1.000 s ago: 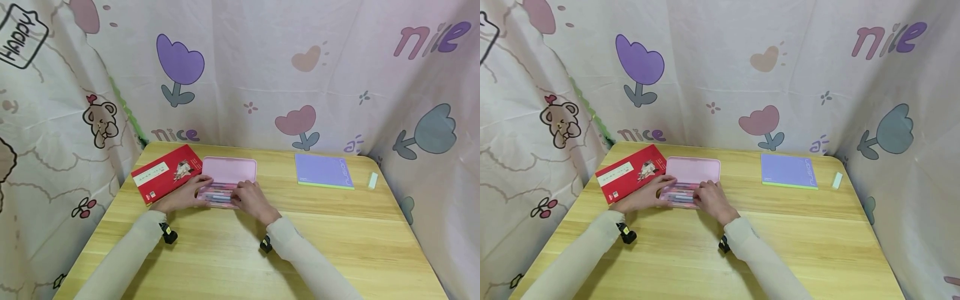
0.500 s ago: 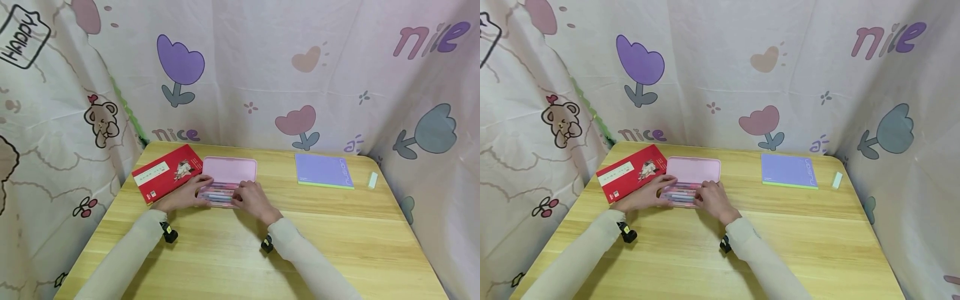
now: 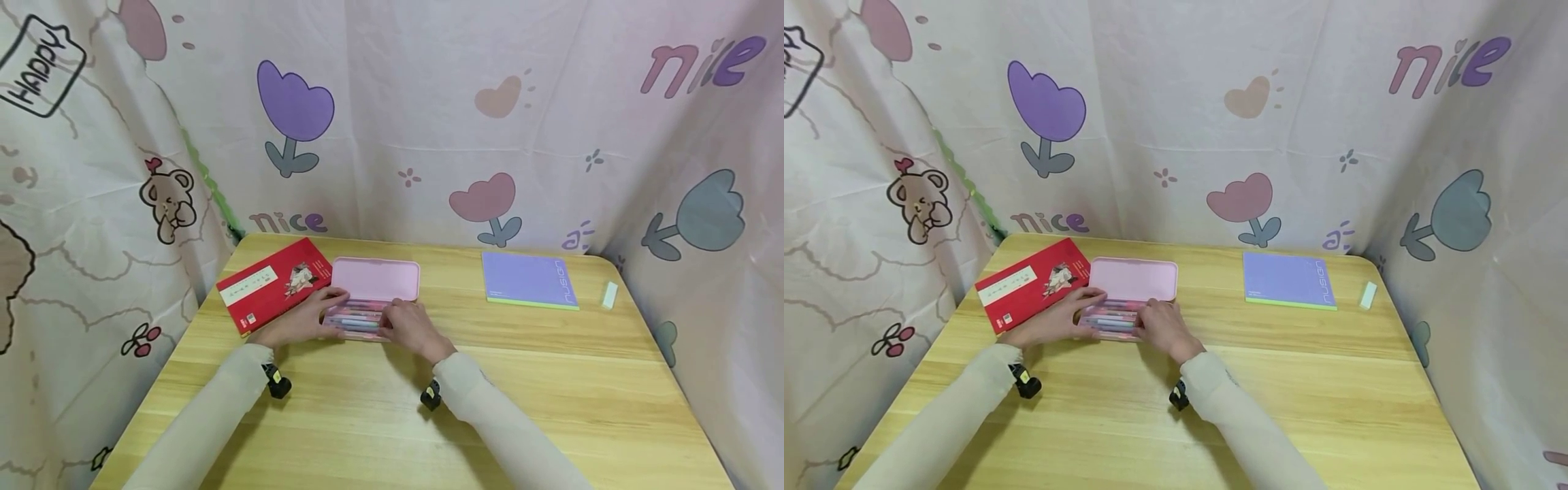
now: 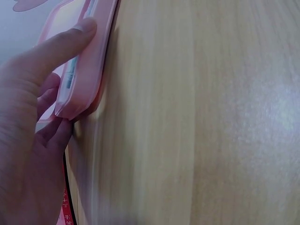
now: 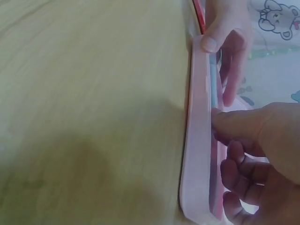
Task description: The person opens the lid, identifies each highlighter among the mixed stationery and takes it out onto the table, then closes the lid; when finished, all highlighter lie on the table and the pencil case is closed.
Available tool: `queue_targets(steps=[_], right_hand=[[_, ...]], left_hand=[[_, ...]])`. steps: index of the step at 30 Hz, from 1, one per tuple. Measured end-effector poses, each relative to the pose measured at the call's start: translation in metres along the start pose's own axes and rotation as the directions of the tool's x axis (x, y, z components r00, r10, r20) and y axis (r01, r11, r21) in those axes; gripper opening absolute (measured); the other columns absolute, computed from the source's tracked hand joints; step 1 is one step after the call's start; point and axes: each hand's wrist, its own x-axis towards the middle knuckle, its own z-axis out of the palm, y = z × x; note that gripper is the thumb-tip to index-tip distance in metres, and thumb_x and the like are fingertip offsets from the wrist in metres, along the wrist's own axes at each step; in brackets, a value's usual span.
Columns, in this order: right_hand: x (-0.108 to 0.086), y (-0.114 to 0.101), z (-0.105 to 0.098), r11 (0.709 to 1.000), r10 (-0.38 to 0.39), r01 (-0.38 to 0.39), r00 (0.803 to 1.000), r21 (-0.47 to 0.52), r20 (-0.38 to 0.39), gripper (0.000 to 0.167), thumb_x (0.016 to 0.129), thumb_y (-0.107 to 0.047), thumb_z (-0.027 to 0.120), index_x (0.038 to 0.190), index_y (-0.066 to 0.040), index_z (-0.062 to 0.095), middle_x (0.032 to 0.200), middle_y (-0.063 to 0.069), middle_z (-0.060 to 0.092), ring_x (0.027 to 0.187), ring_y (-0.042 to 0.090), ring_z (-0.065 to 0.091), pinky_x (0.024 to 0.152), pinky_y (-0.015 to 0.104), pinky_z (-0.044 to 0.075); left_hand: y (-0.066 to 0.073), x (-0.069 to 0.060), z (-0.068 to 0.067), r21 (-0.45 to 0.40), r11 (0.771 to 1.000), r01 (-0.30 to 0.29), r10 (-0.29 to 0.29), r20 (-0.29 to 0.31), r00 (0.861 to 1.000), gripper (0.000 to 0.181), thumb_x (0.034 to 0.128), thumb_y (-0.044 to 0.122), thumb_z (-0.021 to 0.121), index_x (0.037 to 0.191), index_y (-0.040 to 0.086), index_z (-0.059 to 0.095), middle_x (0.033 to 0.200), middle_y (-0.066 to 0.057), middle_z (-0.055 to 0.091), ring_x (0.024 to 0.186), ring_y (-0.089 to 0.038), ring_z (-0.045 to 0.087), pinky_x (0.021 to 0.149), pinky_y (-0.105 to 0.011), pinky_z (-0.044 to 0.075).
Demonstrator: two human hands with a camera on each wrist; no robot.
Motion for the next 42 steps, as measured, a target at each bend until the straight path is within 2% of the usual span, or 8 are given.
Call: queue_targets(steps=[4,9,15,18,22,29,34,42], right_hand=[[-0.001,0.003,0.0,0.999,-0.013,0.014,1.0,0.039,-0.017,0.013,0.1,-0.027,0.081,0.097,-0.016,0.076,0.094,-0.002,0.067,0.089,0.015,0.061,0.084,0.038,0.047],[-0.002,0.007,0.0,0.99,-0.05,0.058,0.997,0.129,-0.065,0.01,0.103,-0.021,0.077,0.103,-0.012,0.073,0.095,0.0,0.071,0.088,0.015,0.061,0.083,0.033,0.053],[-0.004,0.012,0.002,0.985,-0.135,0.147,0.982,0.091,-0.131,0.013,0.103,-0.014,0.076,0.114,-0.008,0.078,0.103,0.004,0.076,0.094,0.019,0.066,0.087,0.036,0.058],[-0.008,0.02,0.0,0.983,-0.14,0.159,0.973,0.094,-0.183,0.013,0.103,-0.013,0.076,0.114,-0.007,0.079,0.105,0.006,0.077,0.098,0.022,0.067,0.09,0.039,0.059],[-0.02,0.042,-0.012,0.978,-0.07,0.117,0.964,0.174,-0.256,0.014,0.101,-0.009,0.077,0.114,-0.005,0.079,0.11,0.009,0.077,0.105,0.026,0.069,0.094,0.041,0.062],[-0.053,0.098,-0.043,0.96,0.108,-0.012,0.938,0.28,-0.329,0.015,0.101,-0.007,0.077,0.115,-0.004,0.079,0.105,0.009,0.077,0.099,0.025,0.071,0.088,0.043,0.064],[-0.077,0.132,-0.056,0.952,0.199,-0.104,0.926,0.288,-0.321,0.014,0.102,-0.008,0.076,0.116,-0.006,0.079,0.103,0.007,0.076,0.096,0.022,0.068,0.086,0.038,0.06],[-0.098,0.158,-0.048,0.939,0.273,-0.2,0.927,0.279,-0.256,0.009,0.102,-0.007,0.076,0.111,-0.007,0.079,0.101,0.007,0.073,0.09,0.019,0.061,0.08,0.032,0.051]], left_hand=[[0.0,0.0,0.0,0.005,1.0,-0.003,0.003,-0.008,1.0,0.095,0.0886,0.058,0.085,0.167,0.023,0.046,0.172,-0.005,0.037,0.15,-0.033,0.039,0.118,-0.069,0.045],[0.002,-0.002,-0.001,-0.006,1.0,0.001,-0.001,-0.021,1.0,0.094,0.0886,0.054,0.087,0.167,0.022,0.047,0.171,-0.005,0.038,0.148,-0.033,0.04,0.116,-0.068,0.047],[0.002,-0.003,-0.001,0.014,1.0,0.015,-0.015,-0.017,1.0,0.096,0.0878,0.056,0.087,0.168,0.023,0.045,0.172,-0.005,0.036,0.151,-0.034,0.038,0.118,-0.071,0.044],[0.002,-0.002,-0.001,0.03,0.999,0.017,-0.016,-0.024,1.0,0.097,0.0863,0.058,0.087,0.168,0.024,0.046,0.172,-0.005,0.038,0.152,-0.035,0.037,0.118,-0.073,0.042],[0.001,-0.002,-0.001,0.044,0.999,0.014,-0.013,-0.03,0.999,0.098,0.0852,0.058,0.087,0.167,0.023,0.046,0.171,-0.006,0.039,0.154,-0.036,0.037,0.119,-0.075,0.04],[0.001,-0.001,-0.002,0.026,1.0,0.017,-0.016,-0.019,1.0,0.098,0.0852,0.058,0.088,0.167,0.024,0.046,0.172,-0.005,0.038,0.153,-0.036,0.037,0.119,-0.074,0.042],[0.0,-0.001,-0.002,0.038,0.999,0.017,-0.017,-0.016,1.0,0.099,0.0856,0.059,0.087,0.168,0.023,0.045,0.172,-0.007,0.038,0.152,-0.037,0.037,0.118,-0.074,0.041],[0.0,0.0,0.0,0.035,0.999,0.03,-0.03,-0.011,0.999,0.099,0.0847,0.059,0.087,0.168,0.026,0.045,0.172,-0.005,0.037,0.153,-0.036,0.036,0.118,-0.074,0.041]])
